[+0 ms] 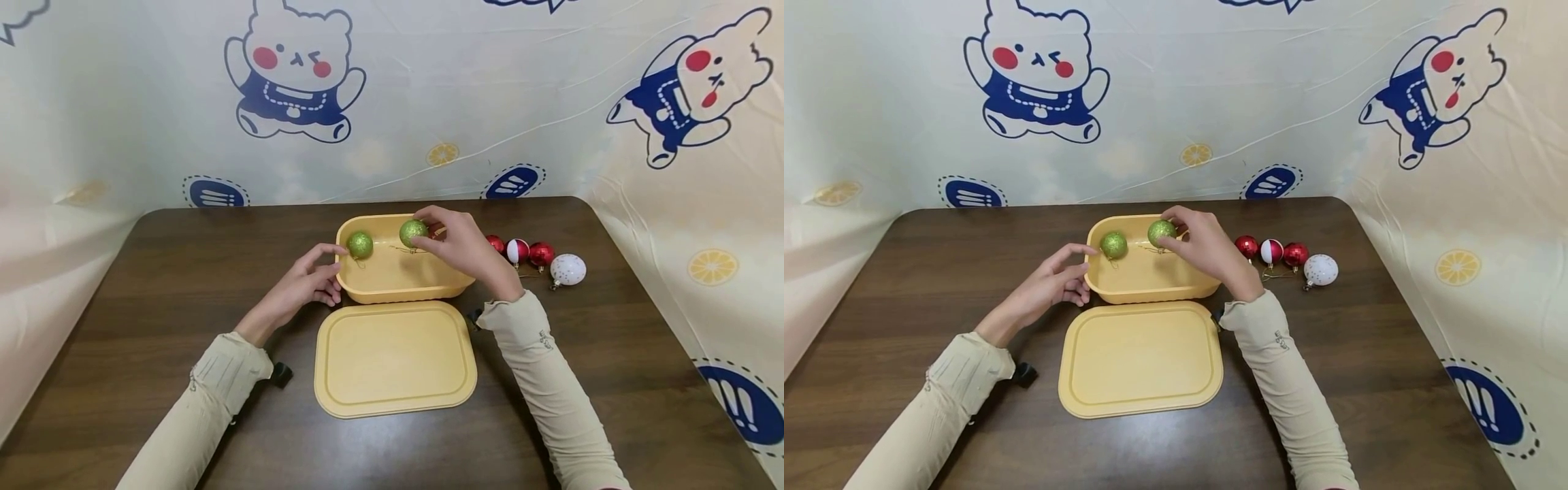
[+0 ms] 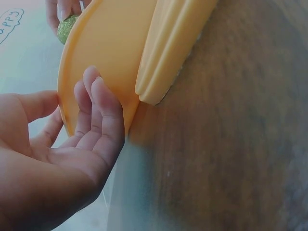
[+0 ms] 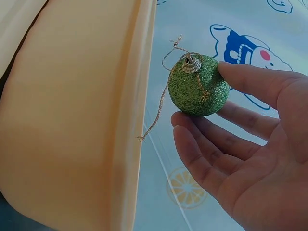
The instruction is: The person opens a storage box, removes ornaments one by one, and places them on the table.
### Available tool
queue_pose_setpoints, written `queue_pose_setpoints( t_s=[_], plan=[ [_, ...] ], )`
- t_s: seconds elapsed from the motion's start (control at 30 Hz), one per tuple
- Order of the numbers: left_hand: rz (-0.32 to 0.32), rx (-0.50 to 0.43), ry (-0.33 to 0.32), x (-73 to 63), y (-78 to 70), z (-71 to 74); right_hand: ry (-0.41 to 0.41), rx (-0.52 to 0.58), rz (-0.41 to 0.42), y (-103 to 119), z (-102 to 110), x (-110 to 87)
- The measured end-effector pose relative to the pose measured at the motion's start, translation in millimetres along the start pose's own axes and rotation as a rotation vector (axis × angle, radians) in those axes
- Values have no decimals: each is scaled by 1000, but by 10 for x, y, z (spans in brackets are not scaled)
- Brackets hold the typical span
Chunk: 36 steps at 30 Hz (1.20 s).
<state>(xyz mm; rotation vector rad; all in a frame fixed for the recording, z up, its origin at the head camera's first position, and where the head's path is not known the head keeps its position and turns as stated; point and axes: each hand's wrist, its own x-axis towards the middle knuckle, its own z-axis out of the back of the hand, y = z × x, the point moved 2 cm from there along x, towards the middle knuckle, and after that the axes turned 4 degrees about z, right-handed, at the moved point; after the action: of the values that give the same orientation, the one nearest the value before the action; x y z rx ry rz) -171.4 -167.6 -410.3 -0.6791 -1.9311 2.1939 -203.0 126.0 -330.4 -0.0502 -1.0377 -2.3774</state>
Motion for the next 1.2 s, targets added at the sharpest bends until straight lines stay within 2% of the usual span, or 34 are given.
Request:
queue_pose_setpoints(
  t_s=[0.57, 0.87, 1.2],
  plan=[
    [-2, -10, 8, 1, -4, 9, -10, -10, -5, 10, 104, -40],
    [-5, -1, 14, 33, 10, -6, -104, -60, -47, -132, 409, -244],
    [-4, 2, 19, 31, 36, 19, -121, -86, -130, -279, 654, -457]
  ],
)
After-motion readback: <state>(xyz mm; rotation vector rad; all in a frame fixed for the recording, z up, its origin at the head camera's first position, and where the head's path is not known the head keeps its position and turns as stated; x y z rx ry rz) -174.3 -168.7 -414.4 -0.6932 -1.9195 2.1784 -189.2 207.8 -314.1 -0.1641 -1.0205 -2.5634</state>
